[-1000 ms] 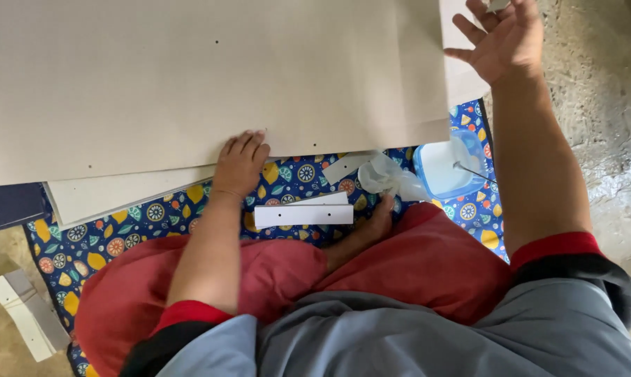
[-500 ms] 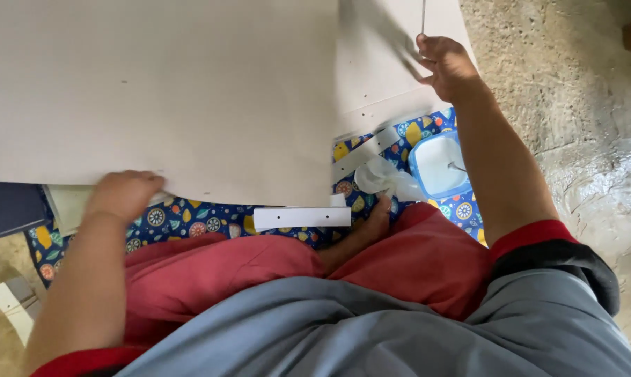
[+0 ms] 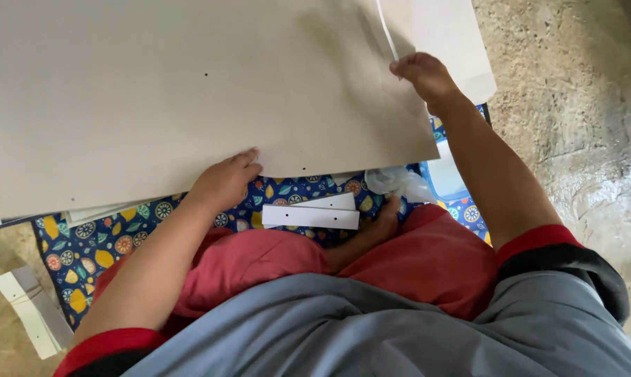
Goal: The person applies glue to small white paper strips using a brush and attaches them to the edges of a larger sheet. They then fold a dark blue paper cover over the sheet and press it into place.
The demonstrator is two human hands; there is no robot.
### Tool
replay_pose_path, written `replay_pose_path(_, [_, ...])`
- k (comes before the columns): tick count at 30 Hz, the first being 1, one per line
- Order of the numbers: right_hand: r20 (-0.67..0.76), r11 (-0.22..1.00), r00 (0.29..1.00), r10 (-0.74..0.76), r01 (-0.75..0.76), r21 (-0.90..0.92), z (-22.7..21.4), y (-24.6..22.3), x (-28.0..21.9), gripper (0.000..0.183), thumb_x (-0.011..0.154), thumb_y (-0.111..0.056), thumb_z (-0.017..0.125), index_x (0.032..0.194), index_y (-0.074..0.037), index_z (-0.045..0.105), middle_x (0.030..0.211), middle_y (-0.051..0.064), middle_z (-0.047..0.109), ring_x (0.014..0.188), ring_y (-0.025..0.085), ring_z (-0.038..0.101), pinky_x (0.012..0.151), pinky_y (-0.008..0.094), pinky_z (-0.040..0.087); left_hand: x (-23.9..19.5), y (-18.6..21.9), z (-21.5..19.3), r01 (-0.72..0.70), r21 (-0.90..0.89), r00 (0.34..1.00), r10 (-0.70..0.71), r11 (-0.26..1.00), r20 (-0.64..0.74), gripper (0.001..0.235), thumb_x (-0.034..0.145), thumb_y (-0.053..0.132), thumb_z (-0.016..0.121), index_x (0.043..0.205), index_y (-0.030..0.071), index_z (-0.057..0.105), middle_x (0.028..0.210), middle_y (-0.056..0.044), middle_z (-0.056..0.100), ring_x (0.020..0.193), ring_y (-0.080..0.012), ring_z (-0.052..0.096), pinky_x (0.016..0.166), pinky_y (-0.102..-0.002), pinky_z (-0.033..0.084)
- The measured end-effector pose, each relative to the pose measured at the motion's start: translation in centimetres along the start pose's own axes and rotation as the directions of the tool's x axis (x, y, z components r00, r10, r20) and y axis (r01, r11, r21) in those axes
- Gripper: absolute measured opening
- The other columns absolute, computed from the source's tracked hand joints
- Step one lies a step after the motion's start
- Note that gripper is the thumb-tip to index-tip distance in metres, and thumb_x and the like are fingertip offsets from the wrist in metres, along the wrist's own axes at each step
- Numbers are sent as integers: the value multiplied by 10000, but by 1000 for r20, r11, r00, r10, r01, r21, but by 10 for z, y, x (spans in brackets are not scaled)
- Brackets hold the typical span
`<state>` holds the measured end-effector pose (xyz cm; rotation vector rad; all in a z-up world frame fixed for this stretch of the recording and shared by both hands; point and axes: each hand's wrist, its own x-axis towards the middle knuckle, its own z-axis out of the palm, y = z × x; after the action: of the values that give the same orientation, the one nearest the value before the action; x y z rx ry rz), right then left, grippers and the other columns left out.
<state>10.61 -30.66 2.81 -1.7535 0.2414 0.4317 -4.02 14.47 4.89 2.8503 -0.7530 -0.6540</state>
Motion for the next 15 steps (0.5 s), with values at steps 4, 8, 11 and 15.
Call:
replay_pose_path(4, [-128,989,990,55,-36,146,0,1,10,282,943,-309,706,1138,-111,655,1101,45,655,1063,198,625,986,370,515,6,0,1,-41,-61,995,35,997,-90,373,872,198,595,1219,133,714,1503,-41,569,1349,-257,524,1060,-380,453])
replay_pose_path(8, [-101,960,995,-26,53,274,17,14,-1,210,931,-314,753,1069,-184,664,1049,-14,638,997,150,558,893,353,425,26,20,-29,29,-83,999,-32,996,-39,498,924,551,605,1249,187,704,1292,-12,667,1093,-287,650,906,-429,522])
replay_pose_path(11, [-191,919,980,-52,122,376,43,-3,-43,256,924,-263,810,1074,-172,623,880,-57,599,833,82,614,721,224,484,72,36,-52,66,-247,996,-80,967,-45,465,1042,421,529,1431,174,589,1462,-139,569,1361,-331,528,1092,-445,460])
replay_pose_path(15, [-261,924,940,-220,287,253,55,11,-72,262,958,-188,794,1130,-114,610,937,5,603,896,132,622,762,251,491,182,38,-79,-99,-349,916,-51,932,-397,405,1027,328,621,1401,173,591,1396,-80,593,1337,-278,541,1081,-406,472])
